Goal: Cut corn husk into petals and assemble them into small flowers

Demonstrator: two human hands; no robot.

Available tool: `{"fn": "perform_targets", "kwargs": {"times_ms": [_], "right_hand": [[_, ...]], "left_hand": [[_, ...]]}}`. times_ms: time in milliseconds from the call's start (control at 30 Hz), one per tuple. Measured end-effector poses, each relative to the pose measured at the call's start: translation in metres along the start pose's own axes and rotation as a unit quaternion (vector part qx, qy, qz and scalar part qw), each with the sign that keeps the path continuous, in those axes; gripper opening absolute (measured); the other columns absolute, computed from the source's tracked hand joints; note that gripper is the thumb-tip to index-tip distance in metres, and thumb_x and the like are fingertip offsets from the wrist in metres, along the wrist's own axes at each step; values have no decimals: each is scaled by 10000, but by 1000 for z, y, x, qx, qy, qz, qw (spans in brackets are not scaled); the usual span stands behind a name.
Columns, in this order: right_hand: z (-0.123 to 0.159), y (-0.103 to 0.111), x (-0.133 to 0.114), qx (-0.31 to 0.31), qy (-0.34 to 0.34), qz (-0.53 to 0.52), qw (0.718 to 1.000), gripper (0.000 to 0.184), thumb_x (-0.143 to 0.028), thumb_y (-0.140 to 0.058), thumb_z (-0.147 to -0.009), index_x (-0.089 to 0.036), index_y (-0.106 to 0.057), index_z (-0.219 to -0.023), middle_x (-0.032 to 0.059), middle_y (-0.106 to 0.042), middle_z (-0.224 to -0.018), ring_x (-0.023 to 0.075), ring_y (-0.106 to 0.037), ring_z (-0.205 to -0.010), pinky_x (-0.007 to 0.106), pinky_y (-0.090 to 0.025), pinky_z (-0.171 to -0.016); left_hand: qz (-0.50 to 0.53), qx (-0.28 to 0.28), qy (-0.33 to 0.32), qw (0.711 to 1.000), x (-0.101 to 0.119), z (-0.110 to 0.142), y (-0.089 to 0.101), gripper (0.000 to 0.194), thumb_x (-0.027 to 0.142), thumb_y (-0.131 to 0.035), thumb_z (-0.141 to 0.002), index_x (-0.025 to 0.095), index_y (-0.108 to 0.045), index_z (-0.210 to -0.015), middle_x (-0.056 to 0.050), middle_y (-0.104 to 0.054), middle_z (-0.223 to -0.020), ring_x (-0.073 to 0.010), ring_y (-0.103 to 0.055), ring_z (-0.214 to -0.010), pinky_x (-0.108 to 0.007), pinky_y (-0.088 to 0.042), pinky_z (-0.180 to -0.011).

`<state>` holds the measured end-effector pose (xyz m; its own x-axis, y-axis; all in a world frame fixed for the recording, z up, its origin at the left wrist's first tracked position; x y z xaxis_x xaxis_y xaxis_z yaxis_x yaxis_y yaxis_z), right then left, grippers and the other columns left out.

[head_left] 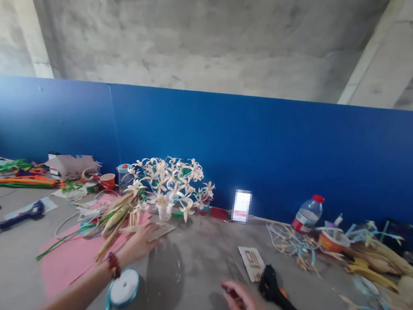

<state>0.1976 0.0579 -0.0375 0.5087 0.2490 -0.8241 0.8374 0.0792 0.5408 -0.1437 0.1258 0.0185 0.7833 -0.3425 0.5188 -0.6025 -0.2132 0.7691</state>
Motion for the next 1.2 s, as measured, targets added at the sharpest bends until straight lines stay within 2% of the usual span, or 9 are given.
{"fn": "perform_targets", "kwargs": {"times_ms": [100,233,367,467,600,767,900,1100,1200], "right_hand": [[-3,0,-9,32,9,-3,999,397,-544,-534,-869,-237,-708,-1051,105,-736,-1023,252,-697,-879,330,-570,-810],[-8,-17,-43,32,54,-56,996,409,-499,-526,-908,-228,-641,-1191,112,-707,-1079,253,-675,-958,372,-558,-855],[3,-26,-68,9,82,-117,990,374,-441,-568,-908,-222,-600,-1209,125,-671,-1176,253,-655,-1012,402,-541,-898],[14,-15,-73,20,76,-114,990,344,-412,-590,-902,-226,-583,-1192,116,-663,-1182,248,-645,-1016,400,-538,-889],[25,-1,-97,26,135,-18,990,302,-386,-629,-882,-223,-608,-1135,104,-653,-1164,262,-588,-1091,410,-468,-950],[23,-14,-112,41,125,65,989,159,-348,-620,-894,-209,-592,-822,42,-642,-832,217,-574,-828,345,-455,-772],[15,-21,-113,52,145,60,986,304,-293,-489,-968,-211,-478,-675,-2,-536,-694,171,-522,-723,314,-422,-760],[6,27,-112,163,142,16,976,283,-296,-411,-999,-216,-513,-748,15,-557,-710,172,-522,-689,307,-416,-684],[3,26,-136,106,220,36,969,207,-274,-469,-977,-223,-616,-841,58,-672,-860,211,-594,-843,366,-440,-819]], "left_hand": [[-15,-37,-60,997,48,36,0,364,304,-622,-834,246,-614,-1194,-106,-539,-1386,-310,-469,-1310,-514,-409,-1084],[-123,-93,-243,958,141,66,-14,523,238,-607,-850,271,-487,-1359,-110,-271,-1575,-329,-242,-1447,-542,-371,-1106],[-176,-109,-295,933,182,70,-33,627,229,-631,-843,274,-399,-1424,-133,-215,-1593,-348,-198,-1458,-586,-316,-1119],[-185,-122,-318,922,189,73,-48,647,260,-639,-849,276,-376,-1441,-126,-199,-1601,-357,-152,-1470,-605,-258,-1138],[-183,-120,-349,911,195,80,-63,503,308,-548,-916,282,-439,-1406,-104,-202,-1604,-344,-161,-1471,-593,-223,-1152],[-213,-83,-362,904,203,80,-76,452,346,-482,-944,215,-490,-1377,-140,-242,-1587,-329,-184,-1470,-533,-220,-1165],[-262,-68,-337,902,202,74,-78,492,367,-476,-941,135,-485,-1375,-181,-325,-1546,-332,-172,-1473,-520,-208,-1166],[-243,-117,-353,896,201,80,-75,474,396,-625,-859,249,-539,-1301,-135,-304,-1560,-363,-159,-1467,-603,-172,-1144],[-225,-139,-372,890,201,86,-81,371,371,-597,-885,245,-592,-1234,-94,-481,-1437,-369,-278,-1411,-633,-151,-1138]]}}
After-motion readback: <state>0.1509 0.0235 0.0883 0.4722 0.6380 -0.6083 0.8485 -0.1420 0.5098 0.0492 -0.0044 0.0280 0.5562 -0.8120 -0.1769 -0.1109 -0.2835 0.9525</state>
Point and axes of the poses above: each hand's wrist, its own z-axis away from the middle knuckle, its own y-axis out of the back of the hand, x = y × z, the point moved 8 cm from there along -z, towards the middle knuckle
